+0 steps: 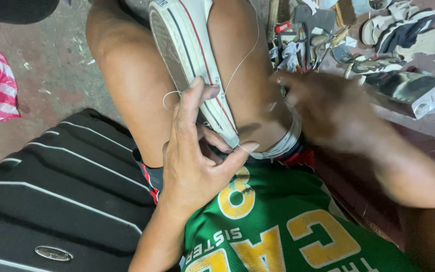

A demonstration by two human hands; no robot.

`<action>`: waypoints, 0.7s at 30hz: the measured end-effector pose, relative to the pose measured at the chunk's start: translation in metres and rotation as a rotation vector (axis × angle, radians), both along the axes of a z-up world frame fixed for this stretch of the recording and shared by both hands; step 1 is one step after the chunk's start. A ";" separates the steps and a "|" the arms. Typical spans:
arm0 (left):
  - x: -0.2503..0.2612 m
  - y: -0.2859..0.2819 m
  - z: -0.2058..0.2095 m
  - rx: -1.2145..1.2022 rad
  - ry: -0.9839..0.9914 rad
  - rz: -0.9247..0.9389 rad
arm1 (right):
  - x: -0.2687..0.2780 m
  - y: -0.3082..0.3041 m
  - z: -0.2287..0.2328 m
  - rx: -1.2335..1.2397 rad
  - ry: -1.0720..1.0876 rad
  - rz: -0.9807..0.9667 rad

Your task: The person is sitting on the floor and sewing the sole of a white canvas shoe using a needle and white thread. They repeatedly push the needle through the shoe's edge and pull the thread tight to secure the sole.

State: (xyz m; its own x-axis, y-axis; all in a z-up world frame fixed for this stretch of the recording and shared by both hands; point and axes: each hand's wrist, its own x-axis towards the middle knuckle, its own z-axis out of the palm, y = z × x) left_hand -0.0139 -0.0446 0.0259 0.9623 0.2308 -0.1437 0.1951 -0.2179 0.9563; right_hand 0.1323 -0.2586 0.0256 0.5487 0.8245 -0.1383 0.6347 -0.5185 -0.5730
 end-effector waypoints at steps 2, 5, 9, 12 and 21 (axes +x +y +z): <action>0.000 -0.001 0.002 -0.007 0.005 0.009 | -0.022 0.009 -0.005 -0.036 0.093 0.057; -0.004 0.002 0.008 0.091 -0.139 0.021 | -0.040 0.013 -0.012 0.179 0.275 0.029; -0.007 0.013 0.011 0.165 -0.104 0.210 | -0.043 0.013 -0.006 0.499 0.807 -0.195; -0.014 0.027 0.002 0.274 0.016 0.074 | -0.055 0.021 -0.005 0.407 0.769 -0.280; -0.032 0.024 -0.026 0.196 -0.095 0.048 | -0.066 0.055 -0.029 0.280 0.174 -0.214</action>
State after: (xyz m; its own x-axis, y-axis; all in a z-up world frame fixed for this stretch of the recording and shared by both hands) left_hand -0.0459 -0.0211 -0.0003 0.9567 0.2911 -0.0006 0.1206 -0.3944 0.9110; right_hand 0.0660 -0.2035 -0.0032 0.7007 0.7128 -0.0307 0.4096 -0.4371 -0.8007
